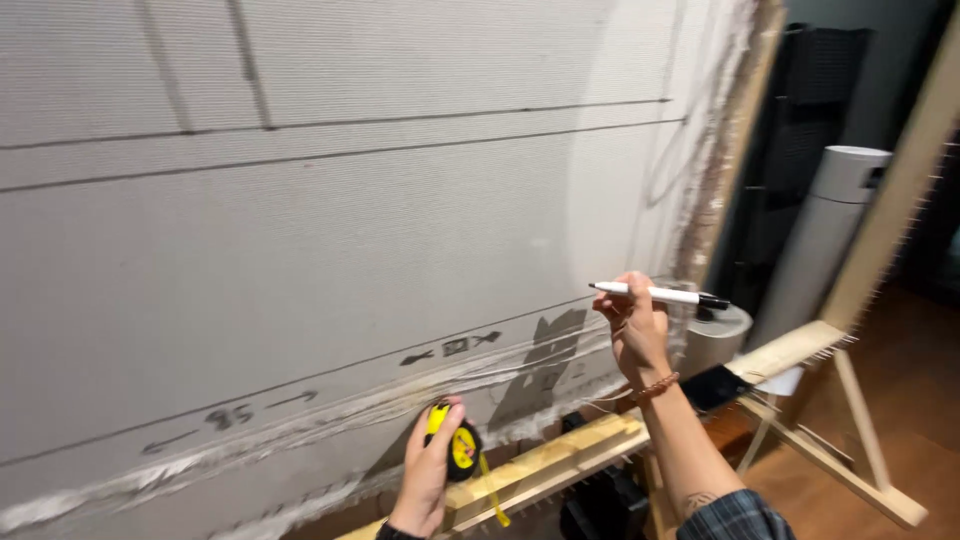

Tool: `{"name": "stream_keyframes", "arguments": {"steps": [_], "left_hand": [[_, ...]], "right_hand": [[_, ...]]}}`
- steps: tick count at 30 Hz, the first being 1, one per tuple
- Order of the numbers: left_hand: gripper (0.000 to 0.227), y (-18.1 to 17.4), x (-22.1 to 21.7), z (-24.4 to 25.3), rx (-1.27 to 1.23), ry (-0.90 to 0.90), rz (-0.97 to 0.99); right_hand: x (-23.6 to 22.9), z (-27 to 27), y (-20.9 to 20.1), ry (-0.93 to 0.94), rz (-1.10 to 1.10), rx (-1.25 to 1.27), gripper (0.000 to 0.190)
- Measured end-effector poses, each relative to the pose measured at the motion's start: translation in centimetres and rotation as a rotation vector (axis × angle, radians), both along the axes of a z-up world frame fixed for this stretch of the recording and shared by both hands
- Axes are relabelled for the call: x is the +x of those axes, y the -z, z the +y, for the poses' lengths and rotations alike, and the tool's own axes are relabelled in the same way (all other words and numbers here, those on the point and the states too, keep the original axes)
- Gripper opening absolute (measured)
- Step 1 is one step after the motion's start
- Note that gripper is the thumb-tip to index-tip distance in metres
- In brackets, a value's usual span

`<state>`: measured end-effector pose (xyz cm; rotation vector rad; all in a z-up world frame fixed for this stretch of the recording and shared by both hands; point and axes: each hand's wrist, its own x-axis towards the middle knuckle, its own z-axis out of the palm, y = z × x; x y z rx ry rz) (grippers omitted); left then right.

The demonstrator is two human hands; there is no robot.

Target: Measuring and marking a rug tufting canvas with a marker and tape measure

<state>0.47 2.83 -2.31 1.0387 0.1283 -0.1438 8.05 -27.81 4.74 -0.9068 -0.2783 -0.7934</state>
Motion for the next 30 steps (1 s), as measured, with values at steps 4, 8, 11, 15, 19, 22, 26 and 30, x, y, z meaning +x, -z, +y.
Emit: {"name": "stream_keyframes", "arguments": {"steps": [4,8,11,15,19,22,26,30], "left_hand": [[0.024,1.4,0.9,0.9,-0.013,-0.043,-0.201],[0.026,-0.4,-0.7,4.1,-0.057,-0.045,-0.269],[0.029,-1.1,-1.8,6.6,-0.012,-0.076,-0.35],[0.036,0.1,-0.8,10.8,0.053,-0.185,-0.568],[0.042,2.5,2.3,13.0,0.167,-0.162,-0.722],[0.034,2.4,2.4,12.7,0.142,-0.149,-0.71],[0.04,1.7,1.7,12.5,0.134,-0.154,-0.61],[0.04,0.7,1.0,12.6,0.129,-0.15,-0.529]], "right_hand": [[1.6,3.5,0.8,-0.227,-0.01,0.032,0.033],[2.1,7.8,2.4,-0.359,-0.09,-0.142,0.036],[2.7,9.9,3.4,-0.419,-0.12,-0.218,0.034],[3.4,11.2,4.1,-0.485,-0.145,-0.231,0.032],[4.3,11.1,5.0,-0.519,-0.177,-0.282,0.035],[4.3,10.8,5.3,-0.495,-0.196,-0.3,0.036],[4.1,10.4,5.5,-0.494,-0.24,-0.341,0.032],[3.9,10.7,5.8,-0.478,-0.205,-0.304,0.032]]}}
